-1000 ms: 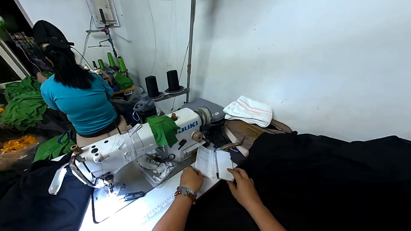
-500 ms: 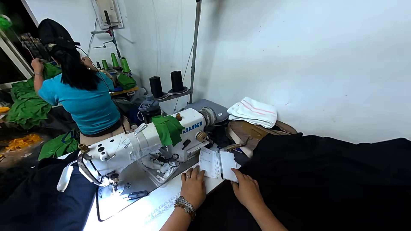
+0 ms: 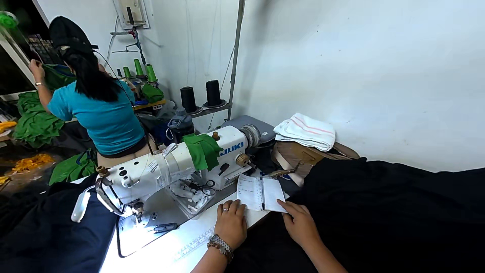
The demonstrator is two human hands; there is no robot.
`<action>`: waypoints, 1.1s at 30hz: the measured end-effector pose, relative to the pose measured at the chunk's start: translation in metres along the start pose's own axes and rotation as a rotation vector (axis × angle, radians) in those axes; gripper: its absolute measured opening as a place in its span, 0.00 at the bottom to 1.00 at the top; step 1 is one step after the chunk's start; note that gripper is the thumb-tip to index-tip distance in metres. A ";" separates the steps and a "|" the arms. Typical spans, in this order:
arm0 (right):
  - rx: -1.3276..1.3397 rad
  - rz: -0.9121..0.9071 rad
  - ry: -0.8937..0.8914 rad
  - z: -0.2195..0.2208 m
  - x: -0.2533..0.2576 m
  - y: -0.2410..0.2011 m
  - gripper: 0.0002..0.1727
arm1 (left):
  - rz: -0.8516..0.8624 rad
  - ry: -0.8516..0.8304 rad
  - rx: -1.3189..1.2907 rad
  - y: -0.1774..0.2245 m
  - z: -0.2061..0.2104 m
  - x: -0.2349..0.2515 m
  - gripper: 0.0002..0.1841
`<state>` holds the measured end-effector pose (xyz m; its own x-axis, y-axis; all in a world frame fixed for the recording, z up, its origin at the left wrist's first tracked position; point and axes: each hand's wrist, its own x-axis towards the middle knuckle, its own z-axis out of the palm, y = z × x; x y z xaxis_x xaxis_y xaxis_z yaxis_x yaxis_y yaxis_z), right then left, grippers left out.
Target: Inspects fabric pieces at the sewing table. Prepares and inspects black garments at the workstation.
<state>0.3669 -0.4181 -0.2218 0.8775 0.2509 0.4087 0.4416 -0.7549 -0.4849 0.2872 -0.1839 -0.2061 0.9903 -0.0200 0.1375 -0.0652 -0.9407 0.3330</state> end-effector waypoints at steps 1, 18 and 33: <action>0.006 -0.007 -0.032 -0.001 0.001 0.003 0.24 | -0.003 0.000 -0.004 -0.001 0.000 0.001 0.25; 0.116 -0.099 -0.567 -0.080 -0.043 -0.102 0.19 | 0.443 -0.153 -0.264 -0.034 -0.036 -0.155 0.22; 0.243 0.027 -0.320 -0.083 -0.156 -0.153 0.33 | 0.298 0.194 -0.521 0.005 -0.047 -0.151 0.13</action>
<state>0.1465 -0.3919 -0.1471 0.8865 0.4377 0.1501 0.4148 -0.6081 -0.6769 0.1317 -0.1693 -0.1812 0.8832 -0.1482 0.4449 -0.4347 -0.6144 0.6584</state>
